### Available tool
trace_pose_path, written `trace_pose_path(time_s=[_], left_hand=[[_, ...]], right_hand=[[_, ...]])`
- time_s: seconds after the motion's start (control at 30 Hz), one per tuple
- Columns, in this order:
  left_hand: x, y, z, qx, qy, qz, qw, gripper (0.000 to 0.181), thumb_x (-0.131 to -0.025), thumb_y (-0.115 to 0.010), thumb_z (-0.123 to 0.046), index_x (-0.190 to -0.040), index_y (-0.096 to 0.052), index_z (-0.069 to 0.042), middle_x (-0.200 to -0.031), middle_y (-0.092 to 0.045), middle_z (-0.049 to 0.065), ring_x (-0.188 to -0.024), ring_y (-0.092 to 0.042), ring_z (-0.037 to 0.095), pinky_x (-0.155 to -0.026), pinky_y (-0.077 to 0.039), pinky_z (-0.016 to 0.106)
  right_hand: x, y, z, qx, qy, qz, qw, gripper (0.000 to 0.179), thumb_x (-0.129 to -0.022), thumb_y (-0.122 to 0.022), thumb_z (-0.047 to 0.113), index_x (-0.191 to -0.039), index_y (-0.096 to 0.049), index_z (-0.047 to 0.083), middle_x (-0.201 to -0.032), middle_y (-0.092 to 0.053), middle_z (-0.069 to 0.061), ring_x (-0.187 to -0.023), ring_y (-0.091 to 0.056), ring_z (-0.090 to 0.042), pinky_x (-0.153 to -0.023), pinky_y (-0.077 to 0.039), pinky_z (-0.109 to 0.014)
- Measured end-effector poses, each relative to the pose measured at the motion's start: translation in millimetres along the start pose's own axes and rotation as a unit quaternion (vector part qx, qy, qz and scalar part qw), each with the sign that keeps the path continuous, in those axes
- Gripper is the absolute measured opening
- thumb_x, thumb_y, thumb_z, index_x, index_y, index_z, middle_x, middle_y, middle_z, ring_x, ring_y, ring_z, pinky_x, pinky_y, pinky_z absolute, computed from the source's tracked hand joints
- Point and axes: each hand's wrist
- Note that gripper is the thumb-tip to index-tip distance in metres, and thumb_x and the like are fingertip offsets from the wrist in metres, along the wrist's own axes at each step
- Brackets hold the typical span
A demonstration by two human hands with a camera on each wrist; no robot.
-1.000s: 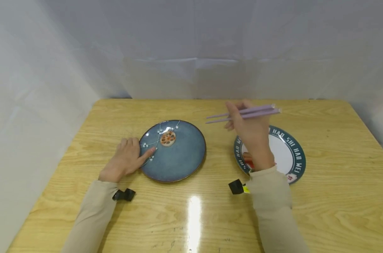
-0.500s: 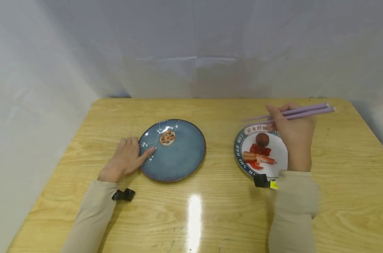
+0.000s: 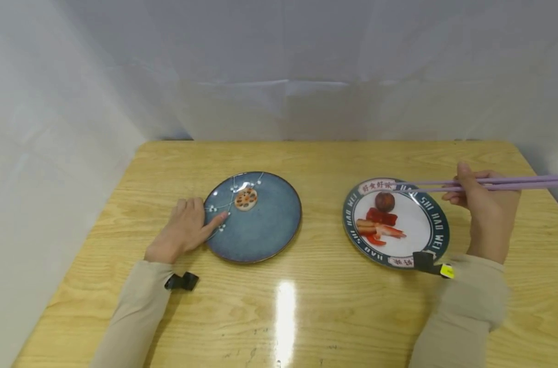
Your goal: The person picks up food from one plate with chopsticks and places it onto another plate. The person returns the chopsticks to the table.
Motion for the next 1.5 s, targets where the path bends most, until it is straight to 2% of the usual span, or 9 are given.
trace_pose_path(time_s=[0.07, 0.17, 0.3, 0.4, 0.57, 0.77, 1.03, 1.23, 1.5], left_hand=[[0.0, 0.3, -0.1, 0.000, 0.000, -0.001, 1.0000, 0.067, -0.098, -0.039, -0.056, -0.100, -0.044, 0.010, -0.087, -0.046, 0.020, -0.085, -0.038, 0.034, -0.080, -0.031, 0.045], [0.2, 0.8, -0.4, 0.001, 0.000, -0.001, 1.0000, 0.066, -0.098, -0.039, -0.056, -0.099, -0.044, 0.010, -0.086, -0.045, 0.019, -0.084, -0.037, 0.033, -0.079, -0.030, 0.045], [0.6, 1.1, -0.6, 0.002, 0.000, 0.000, 1.0000, 0.064, -0.098, -0.040, -0.055, -0.098, -0.044, 0.009, -0.084, -0.045, 0.018, -0.083, -0.037, 0.032, -0.078, -0.029, 0.044], [0.8, 1.3, -0.6, 0.002, 0.002, 0.003, 1.0000, 0.066, -0.098, -0.038, -0.057, -0.099, -0.043, 0.009, -0.085, -0.045, 0.018, -0.084, -0.037, 0.032, -0.078, -0.030, 0.044], [1.1, 1.7, -1.0, 0.004, 0.005, 0.009, 0.9999, 0.069, -0.097, -0.036, -0.059, -0.102, -0.043, 0.010, -0.089, -0.046, 0.020, -0.087, -0.037, 0.034, -0.080, -0.031, 0.046], [1.2, 2.2, -2.0, 0.008, 0.006, 0.011, 0.9999, 0.070, -0.097, -0.036, -0.059, -0.104, -0.043, 0.011, -0.091, -0.046, 0.021, -0.088, -0.037, 0.034, -0.080, -0.032, 0.047], [0.3, 1.8, -1.2, 0.004, 0.007, 0.013, 0.9999, 0.073, -0.097, -0.034, -0.060, -0.106, -0.042, 0.013, -0.095, -0.047, 0.025, -0.092, -0.039, 0.038, -0.084, -0.033, 0.050], [0.2, 1.7, -1.1, 0.002, 0.004, 0.012, 0.9999, 0.072, -0.098, -0.035, -0.059, -0.105, -0.043, 0.012, -0.095, -0.047, 0.025, -0.092, -0.039, 0.038, -0.084, -0.033, 0.051], [-0.2, 1.0, -1.4, 0.006, 0.002, 0.007, 1.0000, 0.071, -0.098, -0.036, -0.058, -0.104, -0.042, 0.012, -0.093, -0.046, 0.024, -0.091, -0.039, 0.038, -0.083, -0.033, 0.050]], right_hand=[[-1.7, 7, 0, -0.016, -0.014, -0.004, 0.9998, 0.024, -0.076, -0.081, 0.017, -0.075, -0.064, 0.001, -0.060, -0.067, -0.006, -0.041, -0.060, -0.015, -0.042, -0.048, -0.022], [-3.6, 12, 0, -0.012, -0.029, -0.015, 0.9994, 0.028, -0.074, -0.083, 0.021, -0.076, -0.064, 0.001, -0.060, -0.067, -0.005, -0.040, -0.059, -0.015, -0.042, -0.047, -0.022], [-5.5, 16, -4, -0.016, -0.038, -0.022, 0.9989, 0.027, -0.076, -0.081, 0.020, -0.075, -0.063, 0.000, -0.059, -0.066, -0.005, -0.039, -0.058, -0.014, -0.040, -0.046, -0.022], [-7.8, 18, -9, -0.049, -0.038, -0.022, 0.9978, 0.026, -0.078, -0.080, 0.015, -0.073, -0.062, -0.002, -0.058, -0.065, -0.007, -0.037, -0.056, -0.015, -0.038, -0.044, -0.022], [-11.8, 22, -14, -0.086, -0.070, -0.022, 0.9936, 0.027, -0.078, -0.079, 0.014, -0.072, -0.059, -0.003, -0.058, -0.064, -0.008, -0.036, -0.053, -0.015, -0.035, -0.041, -0.023], [-16.2, 22, -20, -0.112, -0.079, -0.037, 0.9899, 0.028, -0.082, -0.075, 0.014, -0.071, -0.056, -0.003, -0.055, -0.062, -0.009, -0.034, -0.050, -0.015, -0.033, -0.037, -0.023], [-19.2, 19, -32, -0.078, -0.098, -0.047, 0.9909, 0.027, -0.087, -0.071, 0.017, -0.073, -0.055, -0.001, -0.056, -0.062, -0.006, -0.035, -0.049, -0.014, -0.032, -0.035, -0.022], [-17.6, 18, -40, -0.039, -0.126, -0.040, 0.9905, 0.028, -0.088, -0.070, 0.024, -0.078, -0.059, 0.000, -0.059, -0.065, -0.005, -0.038, -0.055, -0.014, -0.036, -0.041, -0.022], [-22.4, 19, -45, -0.070, -0.181, -0.051, 0.9797, 0.021, -0.089, -0.069, 0.022, -0.090, -0.056, 0.006, -0.060, -0.064, -0.006, -0.046, -0.062, -0.016, -0.043, -0.048, -0.023]])
Point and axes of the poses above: each hand's wrist, its own x-axis away from the middle knuckle, its own y-axis out of the back of the hand, z = x × y
